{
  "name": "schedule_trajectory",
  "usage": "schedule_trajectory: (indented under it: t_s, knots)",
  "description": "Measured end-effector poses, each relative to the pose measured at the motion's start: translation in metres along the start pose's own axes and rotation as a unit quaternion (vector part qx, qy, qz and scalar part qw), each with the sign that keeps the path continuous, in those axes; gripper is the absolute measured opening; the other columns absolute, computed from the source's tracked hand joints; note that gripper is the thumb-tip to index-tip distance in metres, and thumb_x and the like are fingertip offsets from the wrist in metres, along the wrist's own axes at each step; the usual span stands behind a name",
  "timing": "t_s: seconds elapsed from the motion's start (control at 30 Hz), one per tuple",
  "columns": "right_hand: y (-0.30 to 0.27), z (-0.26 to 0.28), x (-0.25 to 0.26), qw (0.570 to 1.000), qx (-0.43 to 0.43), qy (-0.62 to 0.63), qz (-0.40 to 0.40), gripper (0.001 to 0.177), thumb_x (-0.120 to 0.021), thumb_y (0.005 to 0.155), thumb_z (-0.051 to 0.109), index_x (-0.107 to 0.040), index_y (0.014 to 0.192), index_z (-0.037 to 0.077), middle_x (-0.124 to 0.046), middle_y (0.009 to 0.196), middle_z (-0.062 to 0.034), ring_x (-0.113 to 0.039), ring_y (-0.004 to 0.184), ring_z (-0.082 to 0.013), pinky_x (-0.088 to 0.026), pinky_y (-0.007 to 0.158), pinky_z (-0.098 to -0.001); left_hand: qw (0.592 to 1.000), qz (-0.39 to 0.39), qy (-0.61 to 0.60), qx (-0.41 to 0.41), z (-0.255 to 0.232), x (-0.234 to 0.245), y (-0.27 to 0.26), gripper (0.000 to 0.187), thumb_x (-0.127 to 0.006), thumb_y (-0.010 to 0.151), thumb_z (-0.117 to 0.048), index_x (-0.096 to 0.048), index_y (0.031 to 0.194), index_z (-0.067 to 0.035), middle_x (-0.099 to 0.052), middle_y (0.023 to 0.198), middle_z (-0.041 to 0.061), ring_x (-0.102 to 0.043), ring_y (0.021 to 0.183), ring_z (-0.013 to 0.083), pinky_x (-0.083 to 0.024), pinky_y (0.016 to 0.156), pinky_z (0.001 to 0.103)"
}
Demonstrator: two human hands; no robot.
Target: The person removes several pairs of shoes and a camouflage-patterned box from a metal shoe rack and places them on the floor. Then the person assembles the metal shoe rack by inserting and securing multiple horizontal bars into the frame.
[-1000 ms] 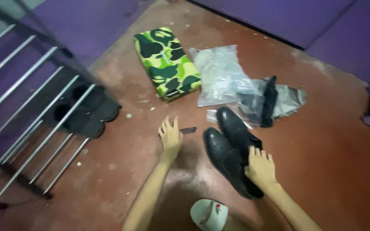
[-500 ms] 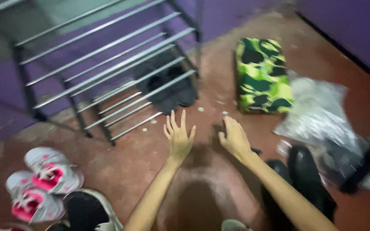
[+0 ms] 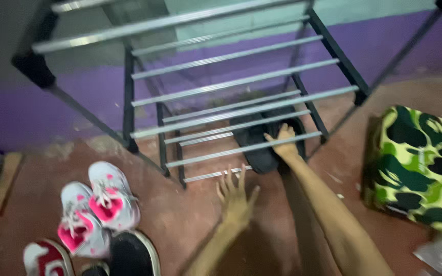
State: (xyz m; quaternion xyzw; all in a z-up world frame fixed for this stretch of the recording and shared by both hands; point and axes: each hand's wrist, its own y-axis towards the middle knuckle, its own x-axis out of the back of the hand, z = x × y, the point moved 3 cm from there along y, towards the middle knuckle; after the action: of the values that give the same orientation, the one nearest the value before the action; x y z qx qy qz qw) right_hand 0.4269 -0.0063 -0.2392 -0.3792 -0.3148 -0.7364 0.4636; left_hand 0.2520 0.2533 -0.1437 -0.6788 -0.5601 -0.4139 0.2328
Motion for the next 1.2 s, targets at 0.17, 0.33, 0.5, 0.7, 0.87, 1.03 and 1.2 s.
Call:
schedule_trajectory:
  t_s: [0.17,0.33,0.5,0.7,0.87,1.03,1.2]
  knots:
    - [0.006,0.012,0.001,0.999,0.014,0.036,0.025,0.071,-0.071,0.087,0.041,-0.052,0.137,-0.005,-0.060,0.133,-0.0306,-0.059,0.122,-0.0478,-0.048,0.105,-0.0507,1.000,0.007,-0.009,0.004,0.001,0.002,0.005,0.077,-0.054,0.099,-0.056,-0.023,0.161,-0.023,-0.013,0.165,0.023,-0.011,0.151,0.0456,-0.007,0.116,0.070]
    - [-0.058,0.024,0.023,0.997,0.012,0.071,0.014,0.069,-0.073,0.087,0.039,-0.051,0.139,-0.002,-0.055,0.135,-0.0315,-0.055,0.118,-0.0512,-0.045,0.100,-0.0528,0.999,0.001,-0.020,0.034,0.003,0.000,-0.005,0.075,-0.055,0.100,-0.053,-0.024,0.161,-0.023,-0.014,0.165,0.022,-0.011,0.152,0.0451,-0.007,0.116,0.069]
    - [-0.147,0.041,0.069,0.995,0.042,0.078,0.045,0.053,-0.069,0.089,0.031,-0.056,0.128,-0.003,-0.063,0.127,-0.0306,-0.060,0.114,-0.0509,-0.048,0.098,-0.0535,0.995,0.010,-0.069,0.072,0.005,0.010,-0.043,0.076,-0.058,0.098,-0.047,-0.022,0.160,-0.021,-0.011,0.166,0.022,-0.008,0.152,0.0460,-0.006,0.116,0.067]
    - [-0.245,0.035,0.130,0.991,0.054,0.104,0.065,0.043,-0.072,0.088,0.027,-0.057,0.116,-0.002,-0.064,0.118,-0.0305,-0.060,0.110,-0.0501,-0.050,0.092,-0.0521,0.998,0.011,-0.030,0.048,-0.016,0.020,-0.102,0.075,-0.063,0.097,-0.044,-0.026,0.159,-0.024,-0.015,0.164,0.022,-0.011,0.151,0.0450,-0.007,0.116,0.064]
    - [-0.310,0.014,0.208,0.988,0.054,0.138,0.040,0.040,-0.072,0.086,0.024,-0.059,0.116,0.001,-0.067,0.114,-0.0274,-0.062,0.107,-0.0475,-0.052,0.089,-0.0503,0.997,-0.033,-0.021,-0.072,-0.055,0.035,-0.127,0.076,-0.071,0.089,-0.040,-0.037,0.155,-0.024,-0.022,0.163,0.023,-0.018,0.149,0.0448,-0.012,0.117,0.063]
    - [-0.358,-0.032,0.291,0.986,0.066,0.138,-0.060,0.039,-0.071,0.085,0.023,-0.059,0.114,0.000,-0.066,0.108,-0.0289,-0.062,0.103,-0.0494,-0.051,0.084,-0.0509,0.984,0.009,-0.030,-0.177,-0.133,0.037,-0.119,0.077,-0.069,0.091,-0.043,-0.036,0.157,-0.020,-0.022,0.163,0.027,-0.017,0.150,0.0480,-0.013,0.117,0.064]
    - [-0.407,-0.106,0.364,0.988,-0.087,0.077,-0.102,0.037,-0.072,0.087,0.028,-0.058,0.107,0.000,-0.066,0.103,-0.0298,-0.062,0.101,-0.0499,-0.050,0.083,-0.0518,0.948,0.040,-0.075,-0.308,-0.244,0.012,-0.119,0.077,-0.064,0.095,-0.047,-0.035,0.159,-0.018,-0.020,0.164,0.029,-0.017,0.150,0.0502,-0.013,0.117,0.065]
